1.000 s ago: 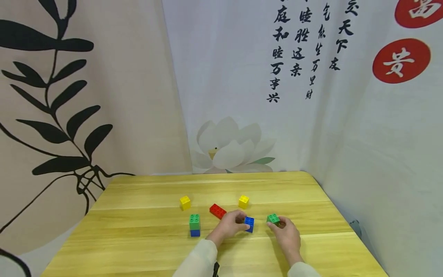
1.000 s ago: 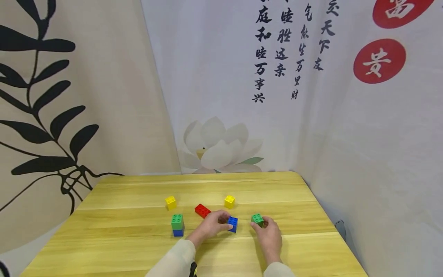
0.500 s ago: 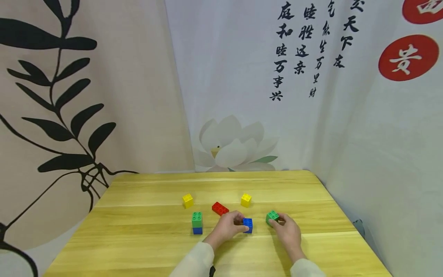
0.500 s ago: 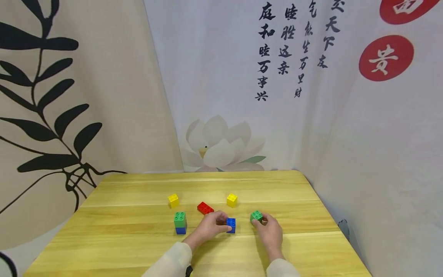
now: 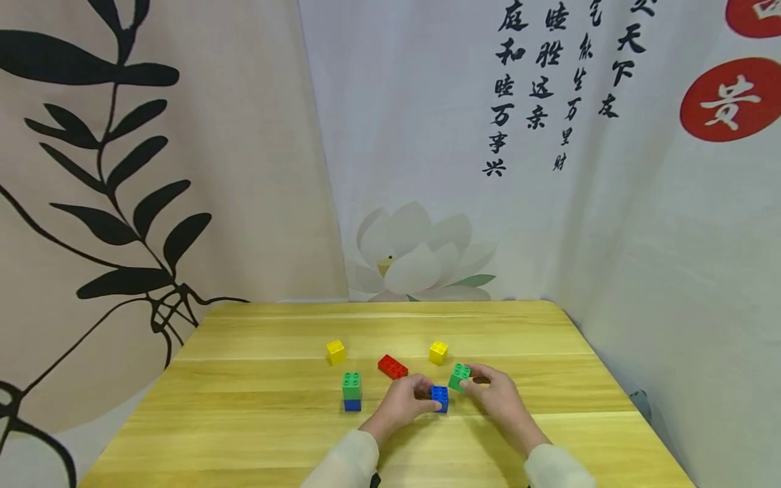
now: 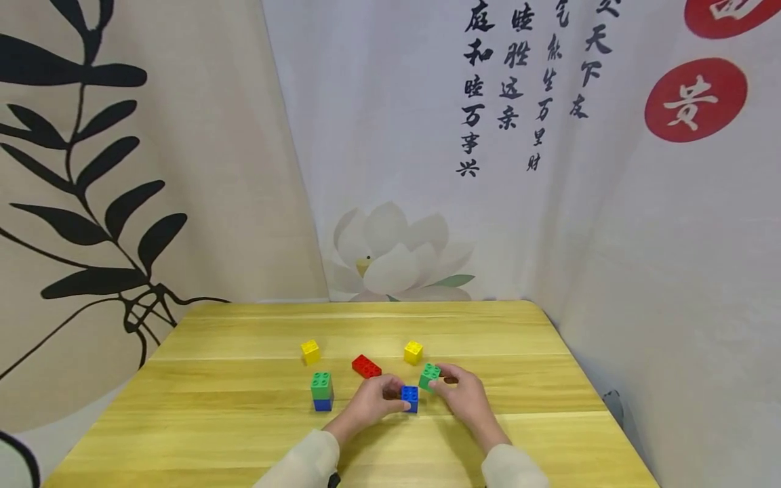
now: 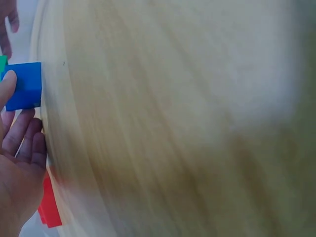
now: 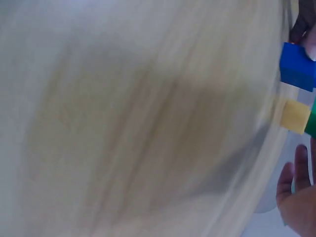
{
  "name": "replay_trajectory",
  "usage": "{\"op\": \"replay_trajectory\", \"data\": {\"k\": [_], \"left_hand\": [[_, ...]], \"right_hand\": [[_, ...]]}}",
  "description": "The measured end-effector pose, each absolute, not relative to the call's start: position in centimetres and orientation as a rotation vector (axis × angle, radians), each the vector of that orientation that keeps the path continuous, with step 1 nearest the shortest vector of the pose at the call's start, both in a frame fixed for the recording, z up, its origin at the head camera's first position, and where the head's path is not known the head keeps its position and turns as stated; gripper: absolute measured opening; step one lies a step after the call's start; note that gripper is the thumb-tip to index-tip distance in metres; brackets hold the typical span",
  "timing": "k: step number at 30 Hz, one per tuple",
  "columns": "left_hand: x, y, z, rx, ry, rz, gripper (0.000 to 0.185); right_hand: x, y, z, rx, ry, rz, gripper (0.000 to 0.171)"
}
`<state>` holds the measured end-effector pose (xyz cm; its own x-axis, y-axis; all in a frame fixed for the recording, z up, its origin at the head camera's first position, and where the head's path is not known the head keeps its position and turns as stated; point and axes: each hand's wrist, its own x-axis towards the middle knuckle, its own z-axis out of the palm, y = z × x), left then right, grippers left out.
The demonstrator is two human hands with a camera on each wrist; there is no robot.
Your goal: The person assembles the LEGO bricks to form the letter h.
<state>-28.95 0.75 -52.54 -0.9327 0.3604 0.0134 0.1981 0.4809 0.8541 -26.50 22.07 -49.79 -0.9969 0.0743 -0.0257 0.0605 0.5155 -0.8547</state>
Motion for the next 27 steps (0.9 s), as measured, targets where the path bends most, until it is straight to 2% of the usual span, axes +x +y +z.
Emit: {"op": "replay_trajectory", "data": {"k": [17,27], "left_hand": [[-29.2,0.4,-52.8,0.484,2.515,1.444,0.032],[-29.3,0.3,-53.0,0.506,2.514,1.472,0.028]], "right_hand": [[-27.4,21.7,-48.1,0.375,-2.888,1.514,0.044],[-27.4,20.9,-48.6,0.371,-2.896,1.547,0.047]]}}
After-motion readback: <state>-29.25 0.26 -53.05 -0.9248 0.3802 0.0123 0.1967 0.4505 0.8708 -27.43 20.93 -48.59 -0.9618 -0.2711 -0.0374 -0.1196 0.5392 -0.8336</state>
